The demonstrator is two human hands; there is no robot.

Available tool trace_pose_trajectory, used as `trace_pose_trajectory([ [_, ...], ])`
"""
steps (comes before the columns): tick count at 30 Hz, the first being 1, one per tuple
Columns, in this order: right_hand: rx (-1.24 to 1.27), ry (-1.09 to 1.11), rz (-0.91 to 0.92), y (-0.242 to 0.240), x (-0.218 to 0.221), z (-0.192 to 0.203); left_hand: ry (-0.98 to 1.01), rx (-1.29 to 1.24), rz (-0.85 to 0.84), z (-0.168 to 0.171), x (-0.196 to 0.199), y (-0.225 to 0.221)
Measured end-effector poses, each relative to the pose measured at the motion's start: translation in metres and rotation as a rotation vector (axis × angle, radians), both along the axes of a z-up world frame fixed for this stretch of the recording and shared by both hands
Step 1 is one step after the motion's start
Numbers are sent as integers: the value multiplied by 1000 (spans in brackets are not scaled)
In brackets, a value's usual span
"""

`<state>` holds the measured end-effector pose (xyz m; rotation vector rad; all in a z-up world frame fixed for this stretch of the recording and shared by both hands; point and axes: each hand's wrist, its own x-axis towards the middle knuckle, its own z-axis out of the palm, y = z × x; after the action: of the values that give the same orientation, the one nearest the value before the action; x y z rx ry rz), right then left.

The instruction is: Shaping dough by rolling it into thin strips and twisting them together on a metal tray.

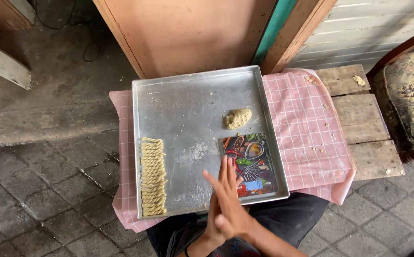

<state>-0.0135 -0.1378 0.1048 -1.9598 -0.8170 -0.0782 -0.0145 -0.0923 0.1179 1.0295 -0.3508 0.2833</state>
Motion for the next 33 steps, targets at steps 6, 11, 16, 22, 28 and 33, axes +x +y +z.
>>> trace_pose_trajectory([
  [6, -102, 5, 58, -3, 4, -6, 550, -371, -348, -15, 15, 41],
  [11, 178, 16, -120, 16, 5, 27, 488, -324, -232, -3, 23, 44],
  [16, -47, 147, 92, -1, -6, -11, 444, -271, -117, 6, 15, 42],
  [22, -4, 154, 90, 7, -13, -3, -39, -61, 41, 8, 7, 14],
  [28, 47, 170, 79, -1, 3, 12, 335, -639, -278, -6, 11, 38],
  [33, 96, 165, 76, 10, -10, 17, 146, -41, -182, -20, -7, 30],
])
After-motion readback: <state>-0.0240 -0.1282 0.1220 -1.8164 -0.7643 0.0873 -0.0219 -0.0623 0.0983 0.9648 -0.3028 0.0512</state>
